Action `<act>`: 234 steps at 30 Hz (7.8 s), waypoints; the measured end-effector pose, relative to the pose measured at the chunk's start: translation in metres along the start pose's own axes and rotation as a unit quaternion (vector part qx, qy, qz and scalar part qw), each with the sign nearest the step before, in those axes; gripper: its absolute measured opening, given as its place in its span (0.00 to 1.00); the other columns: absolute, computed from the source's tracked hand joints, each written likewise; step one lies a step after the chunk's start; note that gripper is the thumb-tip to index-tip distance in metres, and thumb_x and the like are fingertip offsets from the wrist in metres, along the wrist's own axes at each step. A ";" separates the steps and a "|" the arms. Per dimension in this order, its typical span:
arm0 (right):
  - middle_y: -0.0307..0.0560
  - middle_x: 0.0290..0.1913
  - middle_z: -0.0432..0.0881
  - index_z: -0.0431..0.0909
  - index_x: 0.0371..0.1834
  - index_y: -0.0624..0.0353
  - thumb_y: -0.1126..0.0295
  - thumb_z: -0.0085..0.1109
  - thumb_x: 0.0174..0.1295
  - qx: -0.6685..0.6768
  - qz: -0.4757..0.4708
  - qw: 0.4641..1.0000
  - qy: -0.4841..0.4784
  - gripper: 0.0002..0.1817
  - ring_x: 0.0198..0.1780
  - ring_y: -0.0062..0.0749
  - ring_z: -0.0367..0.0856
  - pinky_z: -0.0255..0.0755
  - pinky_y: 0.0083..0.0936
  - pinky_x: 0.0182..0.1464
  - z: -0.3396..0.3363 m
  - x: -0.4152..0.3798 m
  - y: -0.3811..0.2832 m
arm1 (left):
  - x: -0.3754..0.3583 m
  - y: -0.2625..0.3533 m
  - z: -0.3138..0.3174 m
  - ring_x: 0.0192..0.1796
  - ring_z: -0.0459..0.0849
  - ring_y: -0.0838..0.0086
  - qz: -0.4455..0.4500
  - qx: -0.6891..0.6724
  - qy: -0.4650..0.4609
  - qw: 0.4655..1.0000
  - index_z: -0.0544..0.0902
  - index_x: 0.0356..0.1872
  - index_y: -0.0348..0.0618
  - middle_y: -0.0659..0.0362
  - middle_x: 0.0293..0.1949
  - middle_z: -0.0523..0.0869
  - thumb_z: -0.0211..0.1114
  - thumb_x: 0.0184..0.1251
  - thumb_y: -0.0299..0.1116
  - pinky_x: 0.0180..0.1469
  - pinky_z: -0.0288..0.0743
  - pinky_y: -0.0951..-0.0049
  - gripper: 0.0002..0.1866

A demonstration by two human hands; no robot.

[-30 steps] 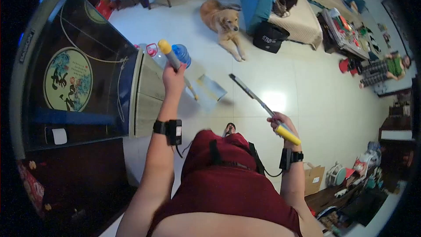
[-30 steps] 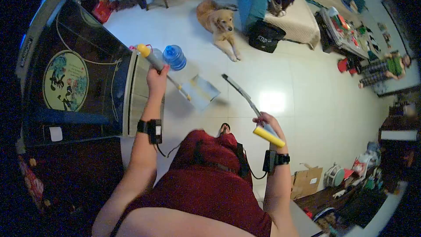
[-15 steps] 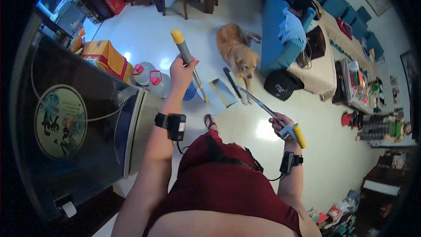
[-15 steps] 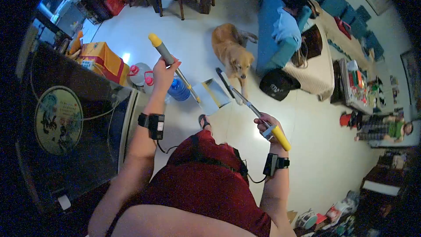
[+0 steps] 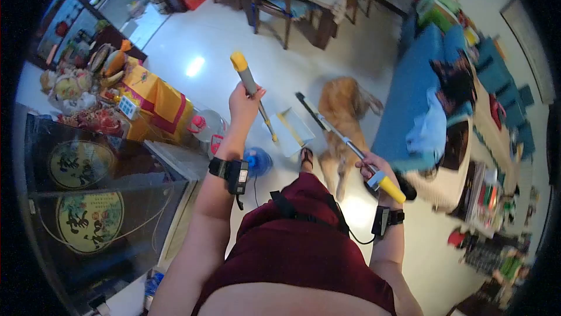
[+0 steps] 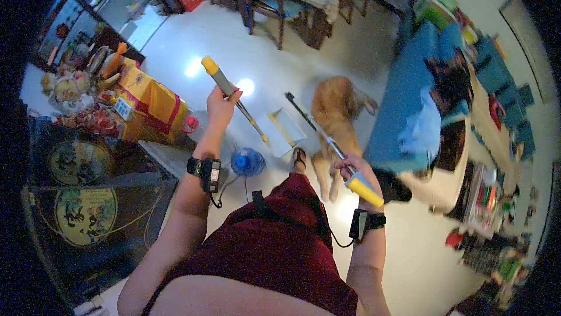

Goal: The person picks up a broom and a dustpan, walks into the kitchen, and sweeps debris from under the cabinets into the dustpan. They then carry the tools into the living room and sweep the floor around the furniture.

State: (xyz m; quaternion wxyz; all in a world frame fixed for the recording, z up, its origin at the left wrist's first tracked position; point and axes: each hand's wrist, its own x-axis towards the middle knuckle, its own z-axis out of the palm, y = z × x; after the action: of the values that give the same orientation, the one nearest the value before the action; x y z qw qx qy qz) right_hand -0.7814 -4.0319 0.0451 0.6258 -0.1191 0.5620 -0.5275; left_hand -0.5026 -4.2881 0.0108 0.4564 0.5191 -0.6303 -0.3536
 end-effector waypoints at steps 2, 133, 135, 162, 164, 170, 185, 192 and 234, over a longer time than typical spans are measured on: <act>0.37 0.22 0.72 0.74 0.30 0.60 0.63 0.49 0.59 -0.069 -0.007 0.995 -0.076 0.11 0.21 0.17 0.67 0.60 0.15 0.23 0.002 0.057 -0.034 | 0.036 -0.009 0.004 0.31 0.81 0.74 -0.003 0.032 0.024 0.999 0.75 0.32 0.38 0.58 0.28 0.81 0.67 0.50 0.25 0.35 0.73 0.75 0.10; 0.45 0.25 0.74 0.61 0.51 0.53 0.75 0.57 0.49 -0.004 0.157 0.988 0.001 0.24 0.17 0.28 0.70 0.61 0.21 0.14 2.398 1.975 -0.322 | 2.557 -1.053 -1.235 0.32 0.77 0.80 -0.071 -0.039 0.076 0.994 0.75 0.33 0.38 0.62 0.29 0.79 0.69 0.48 0.23 0.37 0.71 0.79 0.12; 0.44 0.25 0.74 0.61 0.52 0.52 0.74 0.56 0.50 0.003 0.143 0.989 0.032 0.24 0.16 0.28 0.70 0.61 0.21 0.14 2.411 1.988 -0.326 | 2.586 -1.066 -1.229 0.35 0.79 0.77 -0.070 -0.033 0.039 0.996 0.74 0.36 0.37 0.58 0.33 0.80 0.68 0.48 0.22 0.40 0.72 0.77 0.14; 0.44 0.33 0.77 0.65 0.56 0.66 0.78 0.57 0.46 -0.030 0.005 0.977 0.213 0.29 0.33 0.28 0.75 0.69 0.21 0.37 2.426 2.243 -0.465 | 2.901 -1.111 -0.998 0.29 0.77 0.75 -0.034 -0.059 -0.168 0.983 0.73 0.32 0.37 0.58 0.27 0.80 0.72 0.42 0.24 0.34 0.71 0.75 0.17; 0.44 0.33 0.77 0.65 0.57 0.65 0.78 0.57 0.46 -0.066 -0.011 0.973 0.219 0.29 0.34 0.28 0.76 0.69 0.21 0.37 2.423 2.266 -0.465 | 2.917 -1.124 -0.984 0.29 0.77 0.75 0.000 -0.013 -0.172 0.985 0.73 0.32 0.37 0.58 0.27 0.80 0.73 0.42 0.24 0.33 0.71 0.75 0.18; 0.50 0.36 0.79 0.65 0.58 0.63 0.75 0.60 0.46 -0.190 0.004 0.940 0.283 0.31 0.34 0.31 0.78 0.70 0.23 0.38 2.417 2.342 -0.513 | 2.965 -1.154 -0.928 0.26 0.72 0.75 -0.005 -0.039 -0.172 0.984 0.72 0.30 0.38 0.60 0.25 0.76 0.74 0.41 0.26 0.31 0.69 0.76 0.18; 0.57 0.33 0.79 0.74 0.41 0.65 0.72 0.60 0.45 -0.132 -0.041 0.936 0.322 0.18 0.34 0.45 0.79 0.71 0.34 0.38 2.326 2.545 -0.645 | 3.011 -1.205 -0.814 0.25 0.71 0.75 -0.026 -0.078 -0.191 0.978 0.69 0.26 0.38 0.58 0.23 0.75 0.72 0.46 0.26 0.29 0.68 0.75 0.16; 0.53 0.23 0.78 0.75 0.27 0.65 0.67 0.48 0.53 -0.200 -0.065 0.927 0.310 0.11 0.22 0.40 0.78 0.69 0.34 0.24 2.271 2.681 -0.688 | 3.034 -1.223 -0.770 0.25 0.71 0.77 0.038 -0.042 -0.224 0.973 0.69 0.27 0.37 0.58 0.23 0.75 0.68 0.51 0.27 0.28 0.66 0.77 0.13; 0.60 0.38 0.79 0.77 0.40 0.64 0.64 0.60 0.48 -0.670 0.005 0.678 0.302 0.18 0.44 0.50 0.77 0.68 0.33 0.46 2.196 2.703 -0.741 | 3.028 -1.280 -0.749 0.29 0.73 0.70 -0.006 -0.273 -0.302 0.913 0.61 0.31 0.43 0.56 0.25 0.71 0.52 0.65 0.28 0.38 0.73 0.66 0.08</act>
State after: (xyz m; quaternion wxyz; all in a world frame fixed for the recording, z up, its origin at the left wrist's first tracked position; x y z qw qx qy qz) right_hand 0.1408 -7.4611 -0.2208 0.1777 -0.3380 0.9241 -0.0140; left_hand 0.4925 -7.4962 -0.2866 0.3657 0.2468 -0.6140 -0.6545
